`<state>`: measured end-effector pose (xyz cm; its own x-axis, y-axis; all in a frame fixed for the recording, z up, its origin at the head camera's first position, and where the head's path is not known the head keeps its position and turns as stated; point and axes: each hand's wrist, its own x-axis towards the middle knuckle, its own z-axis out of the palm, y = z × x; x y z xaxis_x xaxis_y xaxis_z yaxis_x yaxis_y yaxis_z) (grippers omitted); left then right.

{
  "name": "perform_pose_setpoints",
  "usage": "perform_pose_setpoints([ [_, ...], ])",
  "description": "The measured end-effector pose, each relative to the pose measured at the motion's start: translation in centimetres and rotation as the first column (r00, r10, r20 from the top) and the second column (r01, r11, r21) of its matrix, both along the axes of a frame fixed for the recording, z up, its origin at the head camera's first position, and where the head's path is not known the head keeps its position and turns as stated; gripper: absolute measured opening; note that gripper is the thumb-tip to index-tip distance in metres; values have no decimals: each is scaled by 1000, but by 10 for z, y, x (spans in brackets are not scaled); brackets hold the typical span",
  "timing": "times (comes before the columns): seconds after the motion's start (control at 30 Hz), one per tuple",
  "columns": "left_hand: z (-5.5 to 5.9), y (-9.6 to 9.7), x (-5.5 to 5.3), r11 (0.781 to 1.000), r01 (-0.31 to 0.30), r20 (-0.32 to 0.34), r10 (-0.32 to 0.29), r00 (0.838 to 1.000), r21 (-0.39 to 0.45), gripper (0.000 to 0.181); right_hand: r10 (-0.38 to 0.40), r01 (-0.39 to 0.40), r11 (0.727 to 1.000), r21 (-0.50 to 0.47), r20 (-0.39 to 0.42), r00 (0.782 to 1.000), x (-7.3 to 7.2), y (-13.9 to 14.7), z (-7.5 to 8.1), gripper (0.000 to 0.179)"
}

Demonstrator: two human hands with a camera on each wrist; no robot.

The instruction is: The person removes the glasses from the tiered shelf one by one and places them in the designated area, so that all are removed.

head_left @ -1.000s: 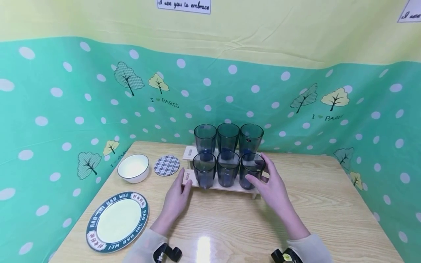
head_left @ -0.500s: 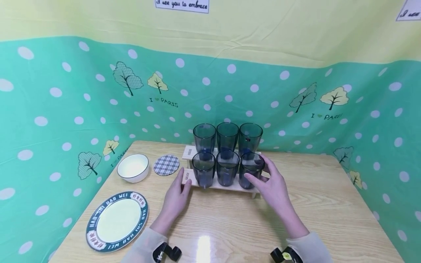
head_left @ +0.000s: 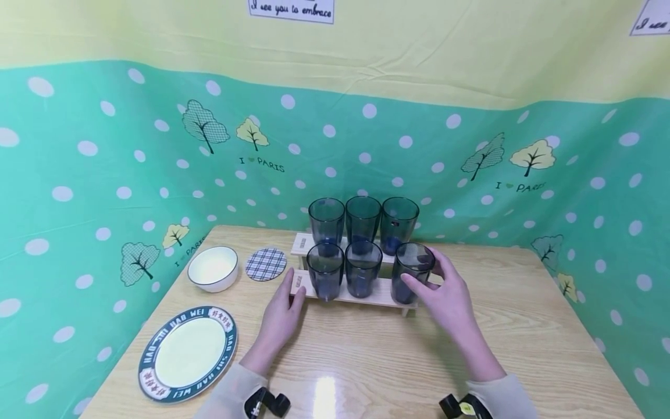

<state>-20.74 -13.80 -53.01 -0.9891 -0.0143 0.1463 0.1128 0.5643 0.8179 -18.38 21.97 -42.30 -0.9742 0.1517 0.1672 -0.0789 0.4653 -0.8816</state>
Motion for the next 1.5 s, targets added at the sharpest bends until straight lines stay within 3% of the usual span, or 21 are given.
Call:
perform_pose_setpoints([
  [0.97, -1, 0, 1, 1000, -6, -16, 5, 1000, -20, 69, -131, 130, 989, 72, 7, 991, 0, 45, 18, 100],
  [1.17, -2, 0, 0, 1000, -6, -10, 5, 1000, -23, 69, -162, 161, 986, 46, 8, 987, -5, 48, 10, 99],
  [1.5, -3, 0, 1, 1000, -3, -34, 2, 999, -22, 69, -197, 196, 980, -23, -77, 977, -20, 51, -16, 88],
])
